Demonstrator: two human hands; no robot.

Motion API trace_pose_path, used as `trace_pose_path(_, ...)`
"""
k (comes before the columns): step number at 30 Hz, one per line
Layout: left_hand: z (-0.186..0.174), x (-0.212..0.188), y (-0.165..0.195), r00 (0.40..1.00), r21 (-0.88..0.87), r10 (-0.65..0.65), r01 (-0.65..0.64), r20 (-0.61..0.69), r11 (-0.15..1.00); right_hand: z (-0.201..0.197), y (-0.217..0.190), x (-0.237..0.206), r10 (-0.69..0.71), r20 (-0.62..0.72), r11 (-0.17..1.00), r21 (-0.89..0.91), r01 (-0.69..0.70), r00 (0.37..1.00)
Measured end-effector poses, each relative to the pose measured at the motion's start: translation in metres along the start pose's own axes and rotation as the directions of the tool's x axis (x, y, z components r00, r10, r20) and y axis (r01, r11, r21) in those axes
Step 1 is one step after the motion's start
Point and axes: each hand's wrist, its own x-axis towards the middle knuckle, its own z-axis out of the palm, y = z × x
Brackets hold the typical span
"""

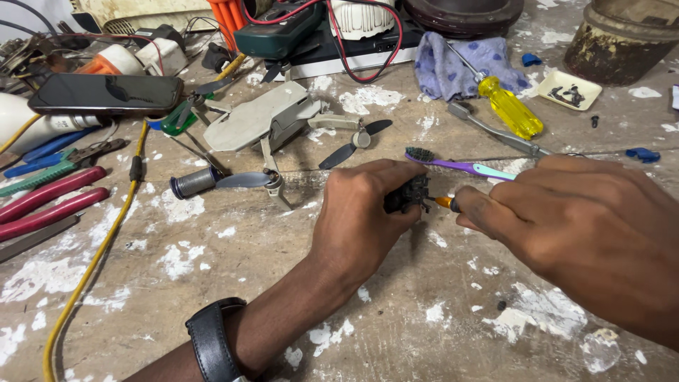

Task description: The person holds a small drone and detaches a component from its frame. They brush dust off the detached camera gimbal module with a toothbrush, use a screwdriver on it, and pry at it with a purple plastic spudger while working over a cluttered workbench.

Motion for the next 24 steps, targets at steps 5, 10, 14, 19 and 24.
trace_pose_path(5,-0.002,0.003,0.002,1.0,-0.009,-0.004,0.004,-0.007,1.0,0.009,0.005,-0.007,-0.106,0.07,0.986,-0.122,0.114,0.992)
trace_pose_path(10,-0.003,0.002,0.002,1.0,-0.008,0.006,-0.006,-0.002,1.0,0.014,0.011,-0.01,-0.179,0.02,0.966,-0.186,0.18,0.984)
trace_pose_path(14,-0.001,0.001,0.003,1.0,0.007,0.011,-0.012,0.012,1.0,0.018,0.011,-0.008,-0.233,-0.024,0.957,-0.186,0.224,0.972)
trace_pose_path(19,0.001,0.005,0.0,0.999,0.017,-0.012,0.011,0.031,1.0,0.014,0.007,-0.005,-0.299,-0.157,0.949,-0.149,0.277,0.941)
trace_pose_path(24,0.002,0.003,-0.001,1.0,-0.018,0.001,-0.001,-0.015,1.0,0.004,-0.007,0.003,-0.365,-0.164,0.929,-0.121,0.349,0.916)
